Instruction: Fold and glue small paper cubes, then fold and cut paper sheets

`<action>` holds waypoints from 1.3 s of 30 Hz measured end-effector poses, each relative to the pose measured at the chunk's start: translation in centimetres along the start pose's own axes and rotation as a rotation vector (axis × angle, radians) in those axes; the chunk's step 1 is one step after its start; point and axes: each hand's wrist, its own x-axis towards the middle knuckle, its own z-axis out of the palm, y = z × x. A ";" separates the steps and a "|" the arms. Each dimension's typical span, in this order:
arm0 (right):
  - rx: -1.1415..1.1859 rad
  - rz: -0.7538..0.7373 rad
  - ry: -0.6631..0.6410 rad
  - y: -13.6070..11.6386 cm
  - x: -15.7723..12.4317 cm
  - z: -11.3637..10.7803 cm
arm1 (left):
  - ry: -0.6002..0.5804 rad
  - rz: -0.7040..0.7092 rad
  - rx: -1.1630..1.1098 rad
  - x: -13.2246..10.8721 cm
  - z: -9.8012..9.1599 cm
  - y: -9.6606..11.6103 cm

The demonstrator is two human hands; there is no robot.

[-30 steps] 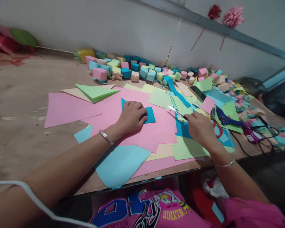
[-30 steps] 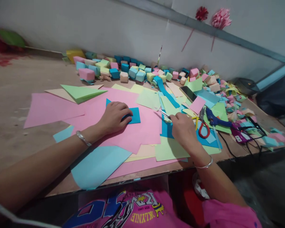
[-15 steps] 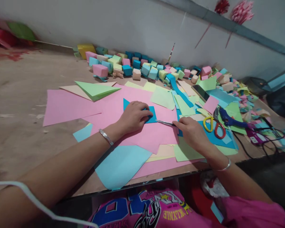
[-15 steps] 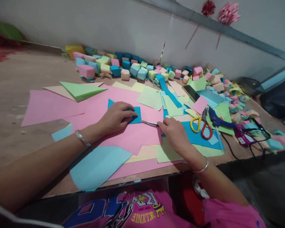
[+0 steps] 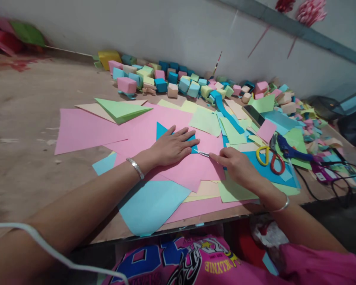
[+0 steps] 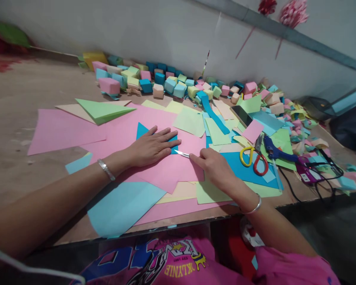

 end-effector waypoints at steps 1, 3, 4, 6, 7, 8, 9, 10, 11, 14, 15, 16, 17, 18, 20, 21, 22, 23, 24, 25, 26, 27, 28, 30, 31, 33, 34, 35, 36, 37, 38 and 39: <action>-0.003 -0.018 -0.004 -0.1 -0.2 -0.1 | -0.002 -0.004 0.001 0.0 0.0 0.0; -0.024 -0.042 -0.001 -0.4 -0.5 -0.4 | -0.009 -0.012 0.007 0.0 -0.1 0.1; -0.041 -0.045 0.005 -0.7 -0.6 -0.5 | -0.015 -0.015 0.013 0.0 -0.1 0.1; -0.080 -0.039 0.023 -1.1 -0.6 -0.6 | -0.031 -0.017 0.028 0.0 -0.1 0.2; -0.097 -0.035 0.029 -1.3 -0.6 -0.7 | -0.037 -0.017 0.036 0.0 -0.1 0.2; -0.109 -0.033 0.032 -1.5 -0.5 -0.7 | -0.040 -0.017 0.044 0.0 -0.1 0.1; -0.118 -0.033 0.030 -1.8 -0.3 -0.8 | -0.041 -0.016 0.051 0.0 -0.1 0.1; -0.124 -0.032 0.027 -2.0 -0.1 -0.9 | -0.038 -0.014 0.057 0.0 -0.1 0.1; -0.127 -0.034 0.021 -2.2 0.2 -1.0 | -0.033 -0.011 0.063 0.0 -0.1 0.1; -0.121 -0.042 0.007 -2.7 1.0 -1.3 | -0.019 -0.007 0.070 0.0 0.0 0.0; -0.118 -0.046 0.001 -2.9 1.2 -1.4 | -0.015 -0.006 0.069 -0.1 0.1 -0.1; -0.113 -0.050 -0.006 -3.1 1.4 -1.5 | -0.011 -0.006 0.067 -0.1 0.1 -0.1; -0.108 -0.054 -0.015 -3.3 1.7 -1.5 | -0.006 -0.005 0.064 -0.1 0.2 -0.1; -0.102 -0.059 -0.025 -3.4 1.8 -1.6 | -0.002 -0.002 0.060 -0.1 0.2 -0.1; -0.087 -0.069 -0.045 -3.8 2.2 -1.8 | 0.005 0.001 0.053 -0.1 0.2 -0.1; -0.080 -0.072 -0.056 -3.9 2.3 -1.9 | 0.006 0.002 0.050 -0.1 0.2 -0.1; -0.076 -0.077 -0.067 -4.1 2.5 -1.9 | 0.005 0.002 0.047 -0.1 0.2 0.0; -0.072 -0.082 -0.077 -4.3 2.6 -2.0 | 0.005 0.000 0.044 -0.1 0.2 0.0; -0.070 -0.087 -0.086 -4.4 2.7 -2.0 | 0.004 -0.001 0.041 -0.1 0.2 0.0; -0.069 -0.090 -0.093 -4.6 2.9 -2.0 | 0.006 -0.002 0.037 -0.1 0.2 0.0; -0.067 -0.093 -0.097 -4.7 3.0 -1.9 | 0.007 -0.002 0.033 -0.1 0.1 0.0; -0.063 -0.096 -0.099 -4.8 3.1 -1.9 | 0.011 -0.002 0.029 -0.1 0.1 0.0; -0.059 -0.096 -0.097 -5.0 3.3 -1.8 | 0.014 -0.003 0.026 -0.1 0.1 0.0; -0.049 -0.099 -0.095 -5.3 3.6 -1.6 | 0.017 -0.001 0.020 -0.1 0.2 -0.1; -0.045 -0.100 -0.096 -5.5 3.8 -1.6 | 0.016 -0.001 0.016 -0.1 0.2 -0.1; -0.042 -0.107 -0.109 -5.9 4.2 -1.7 | 0.006 -0.006 0.006 0.0 0.2 -0.1; -0.041 -0.114 -0.119 -6.1 4.4 -1.8 | -0.005 -0.010 0.000 0.0 0.2 0.0; -0.037 -0.122 -0.130 -6.3 4.6 -1.9 | -0.019 -0.016 -0.009 0.1 0.1 0.0; -0.031 -0.129 -0.139 -6.5 4.8 -2.1 | -0.031 -0.021 -0.022 0.1 -0.1 0.1; -0.023 -0.132 -0.147 -6.6 5.0 -2.2 | -0.038 -0.027 -0.042 0.1 -0.3 0.0; -0.015 -0.127 -0.153 -6.8 5.1 -2.3 | -0.034 -0.034 -0.067 0.1 -0.6 -0.1; -0.009 -0.117 -0.158 -6.8 5.2 -2.4 | -0.017 -0.037 -0.094 0.1 -0.9 -0.3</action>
